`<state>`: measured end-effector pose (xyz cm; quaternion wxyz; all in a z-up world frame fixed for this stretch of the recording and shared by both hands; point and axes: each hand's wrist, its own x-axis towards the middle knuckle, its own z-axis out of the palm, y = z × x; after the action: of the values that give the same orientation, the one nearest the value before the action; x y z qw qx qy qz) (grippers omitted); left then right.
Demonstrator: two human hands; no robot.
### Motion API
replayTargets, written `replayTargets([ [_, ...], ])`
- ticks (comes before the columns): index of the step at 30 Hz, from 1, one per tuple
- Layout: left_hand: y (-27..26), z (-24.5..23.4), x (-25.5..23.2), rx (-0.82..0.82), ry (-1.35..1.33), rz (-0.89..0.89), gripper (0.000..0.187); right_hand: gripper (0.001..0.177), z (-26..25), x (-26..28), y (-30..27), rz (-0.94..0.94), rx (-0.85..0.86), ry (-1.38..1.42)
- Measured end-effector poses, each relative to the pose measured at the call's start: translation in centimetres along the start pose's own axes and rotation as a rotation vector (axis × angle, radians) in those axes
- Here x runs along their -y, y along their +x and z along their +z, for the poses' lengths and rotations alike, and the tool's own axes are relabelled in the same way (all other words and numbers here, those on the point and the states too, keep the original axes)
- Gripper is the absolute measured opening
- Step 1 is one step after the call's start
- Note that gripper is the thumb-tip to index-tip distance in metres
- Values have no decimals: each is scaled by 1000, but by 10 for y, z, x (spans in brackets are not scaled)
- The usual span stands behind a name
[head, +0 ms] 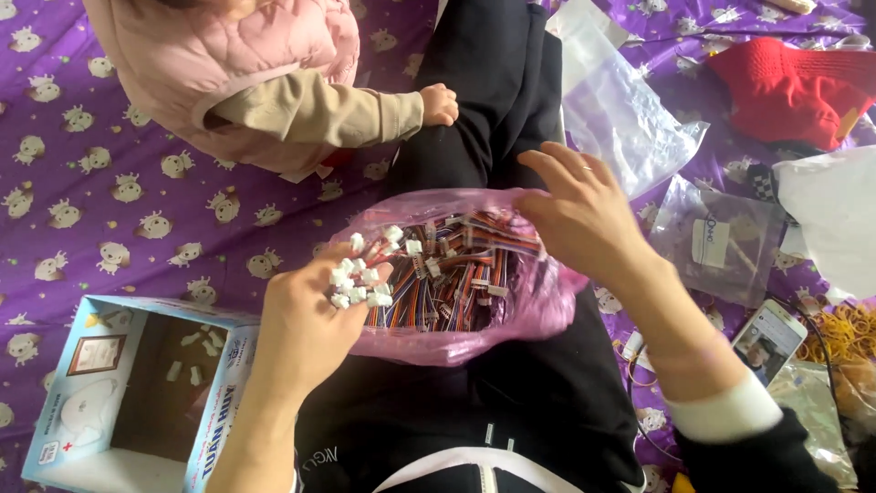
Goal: Sorting and packaging small electronic wire harnesses into a plastic bag while sitting on the floor.
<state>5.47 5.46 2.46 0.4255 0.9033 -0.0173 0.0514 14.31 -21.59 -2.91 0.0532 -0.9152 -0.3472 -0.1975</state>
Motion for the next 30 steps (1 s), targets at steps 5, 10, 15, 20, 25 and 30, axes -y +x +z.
replayTargets([
  [5,-1,3,-16,14,-45,278,32,9,-84,28,3,34,39,315],
  [10,11,18,-49,210,-298,291,16,14,-96,33,6,316,16,763],
  [15,14,15,-54,225,-687,18,24,9,-93,35,5,368,96,874],
  [20,13,6,-57,195,-676,-117,38,9,-91,36,4,419,130,941],
  [25,12,6,-53,223,-795,-141,25,9,-93,39,8,402,137,988],
  [30,10,1,-53,202,-836,-169,20,12,-87,39,4,498,168,1105],
])
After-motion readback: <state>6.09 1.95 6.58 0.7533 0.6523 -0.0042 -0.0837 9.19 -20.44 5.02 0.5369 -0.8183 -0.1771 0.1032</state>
